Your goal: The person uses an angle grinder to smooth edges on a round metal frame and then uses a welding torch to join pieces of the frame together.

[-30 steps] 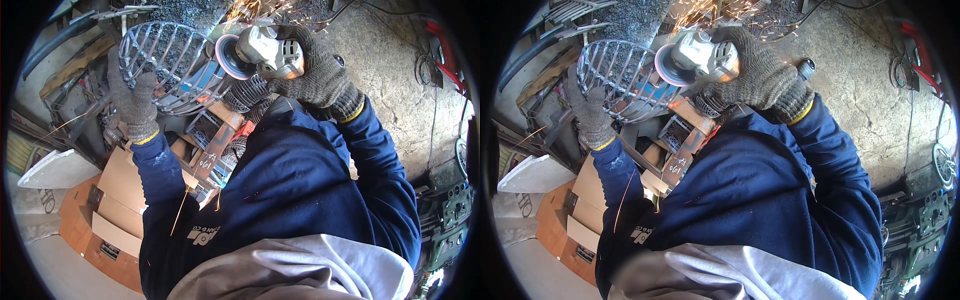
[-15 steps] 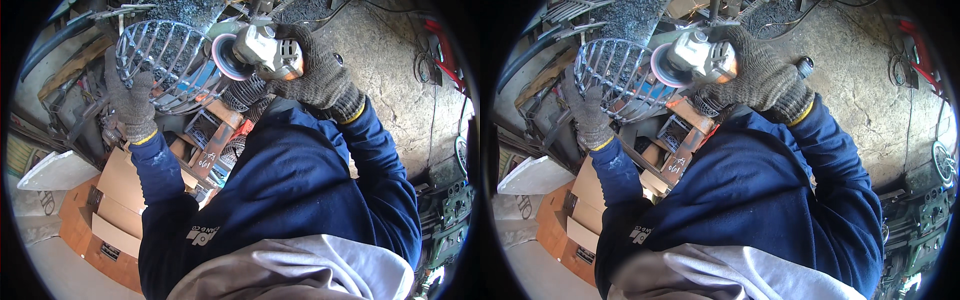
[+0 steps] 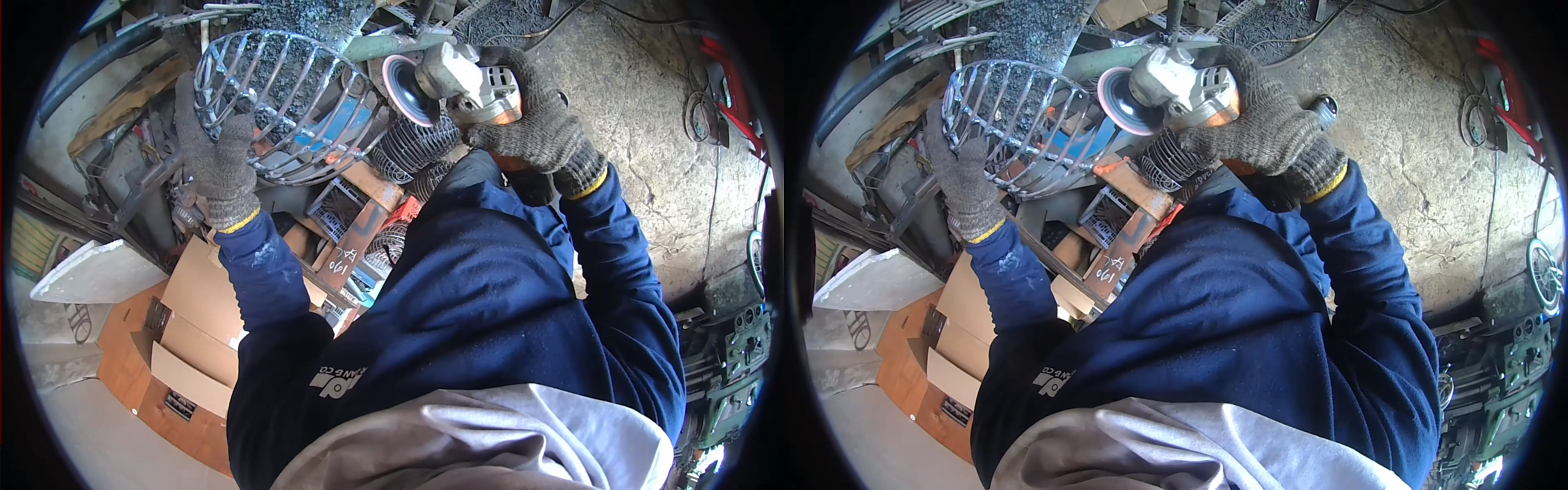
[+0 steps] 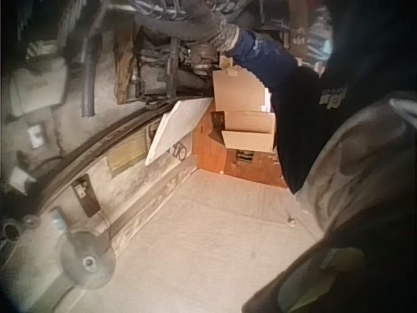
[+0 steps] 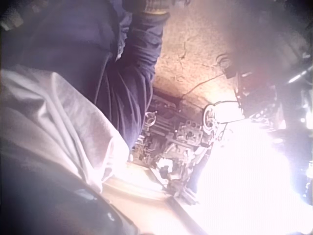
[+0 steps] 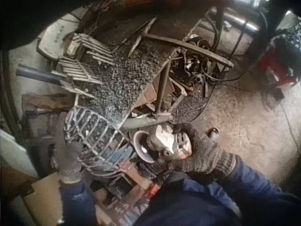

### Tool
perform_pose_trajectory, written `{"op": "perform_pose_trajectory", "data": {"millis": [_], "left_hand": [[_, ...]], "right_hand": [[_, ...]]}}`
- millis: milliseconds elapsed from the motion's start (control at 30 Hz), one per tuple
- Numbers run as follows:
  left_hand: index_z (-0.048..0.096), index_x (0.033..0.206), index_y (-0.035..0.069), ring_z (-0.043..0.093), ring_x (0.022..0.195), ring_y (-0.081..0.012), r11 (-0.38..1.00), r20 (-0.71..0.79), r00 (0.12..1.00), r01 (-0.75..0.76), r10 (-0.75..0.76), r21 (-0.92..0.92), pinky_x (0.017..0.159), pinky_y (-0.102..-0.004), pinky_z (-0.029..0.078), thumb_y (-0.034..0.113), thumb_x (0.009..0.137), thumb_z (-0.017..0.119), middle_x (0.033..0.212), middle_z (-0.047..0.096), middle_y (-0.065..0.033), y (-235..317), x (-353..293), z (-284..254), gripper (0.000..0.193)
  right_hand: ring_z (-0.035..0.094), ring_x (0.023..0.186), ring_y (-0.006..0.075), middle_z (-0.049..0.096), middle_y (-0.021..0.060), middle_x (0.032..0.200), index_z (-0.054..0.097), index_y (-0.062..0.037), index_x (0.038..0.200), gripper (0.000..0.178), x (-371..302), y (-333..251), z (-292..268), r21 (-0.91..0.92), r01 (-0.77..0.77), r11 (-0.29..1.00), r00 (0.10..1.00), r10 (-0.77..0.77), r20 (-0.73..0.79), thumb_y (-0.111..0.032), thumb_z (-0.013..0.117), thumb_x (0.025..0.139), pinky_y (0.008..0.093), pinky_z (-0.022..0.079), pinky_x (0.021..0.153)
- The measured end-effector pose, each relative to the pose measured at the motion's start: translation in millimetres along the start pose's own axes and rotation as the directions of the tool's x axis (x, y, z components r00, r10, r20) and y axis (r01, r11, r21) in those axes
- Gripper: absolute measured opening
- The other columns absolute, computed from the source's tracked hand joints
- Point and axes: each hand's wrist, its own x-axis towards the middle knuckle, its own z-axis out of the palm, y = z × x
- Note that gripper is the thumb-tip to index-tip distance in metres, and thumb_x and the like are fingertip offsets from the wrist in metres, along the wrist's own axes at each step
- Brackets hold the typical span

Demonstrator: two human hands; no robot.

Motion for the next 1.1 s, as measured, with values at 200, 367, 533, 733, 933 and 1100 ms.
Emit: {"op": "perform_pose_trajectory", "data": {"millis": [200, 367, 533, 733, 933, 1100], "left_hand": [[0.042, 0.147, -0.005, 0.053, 0.125, -0.0271, 0.983, -0.011, 0.996, -0.089, 0.092, 0.161, 0.106, -0.0431, 0.043, 0.070, 0.077, 0.074, 0.136, 0.052, -0.0176, -10, 4, -7, 0.108], [0.043, 0.145, -0.006, 0.051, 0.126, -0.0287, 0.984, -0.025, 0.994, -0.102, 0.107, 0.146, 0.108, -0.0456, 0.040, 0.075, 0.077, 0.071, 0.136, 0.052, -0.0179, -7, 4, 0, 0.109], [0.042, 0.146, -0.005, 0.051, 0.127, -0.0289, 0.989, -0.044, 0.997, -0.063, 0.070, 0.134, 0.110, -0.0453, 0.040, 0.071, 0.078, 0.072, 0.138, 0.051, -0.0181, 3, 2, 7, 0.107], [0.040, 0.148, -0.005, 0.051, 0.129, -0.0293, 0.987, -0.070, 0.996, -0.041, 0.052, 0.156, 0.110, -0.0445, 0.040, 0.059, 0.080, 0.074, 0.141, 0.050, -0.0187, 1, 1, 4, 0.099], [0.037, 0.150, -0.004, 0.051, 0.130, -0.0290, 0.981, -0.084, 0.992, 0.107, -0.095, 0.161, 0.110, -0.0434, 0.041, 0.047, 0.077, 0.078, 0.143, 0.050, -0.0176, -2, -6, -2, 0.098], [0.034, 0.152, -0.003, 0.051, 0.131, -0.0286, 0.993, -0.074, 0.991, 0.115, -0.111, 0.040, 0.109, -0.0436, 0.043, 0.043, 0.075, 0.080, 0.144, 0.049, -0.0172, 4, -6, 2, 0.101]], "right_hand": [[0.057, 0.124, 0.0259, 0.061, 0.0134, 0.129, 0.046, -0.0068, 0.141, 0.093, 9, -1, 8, 0.056, -0.008, 0.998, 0.999, 0.006, 0.038, -0.032, 0.096, 0.066, 0.0407, 0.046, 0.106], [0.057, 0.125, 0.0258, 0.060, 0.0123, 0.130, 0.046, -0.0072, 0.141, 0.092, 18, 11, 10, 0.171, 0.001, 0.985, 0.997, -0.014, 0.073, -0.028, 0.096, 0.067, 0.0407, 0.046, 0.106], [0.061, 0.118, 0.0230, 0.064, 0.0100, 0.122, 0.051, -0.0074, 0.136, 0.085, 33, 5, 9, 0.290, -0.105, 0.951, 0.990, 0.072, 0.122, -0.029, 0.096, 0.067, 0.0391, 0.050, 0.101], [0.063, 0.111, 0.0189, 0.062, 0.0091, 0.121, 0.050, -0.0044, 0.137, 0.084, 46, 36, 4, 0.590, -0.203, 0.782, 0.955, 0.025, 0.295, -0.019, 0.096, 0.068, 0.0338, 0.055, 0.096], [0.065, 0.110, 0.0205, 0.065, 0.0093, 0.122, 0.048, -0.0062, 0.139, 0.085, 59, 31, -5, 0.558, -0.355, 0.750, 0.894, 0.099, 0.437, -0.015, 0.095, 0.068, 0.0352, 0.055, 0.096], [0.065, 0.112, 0.0209, 0.065, 0.0085, 0.123, 0.044, -0.0105, 0.144, 0.090, 61, 38, -3, 0.589, -0.380, 0.714, 0.883, 0.090, 0.461, -0.004, 0.092, 0.068, 0.0360, 0.056, 0.096]]}}
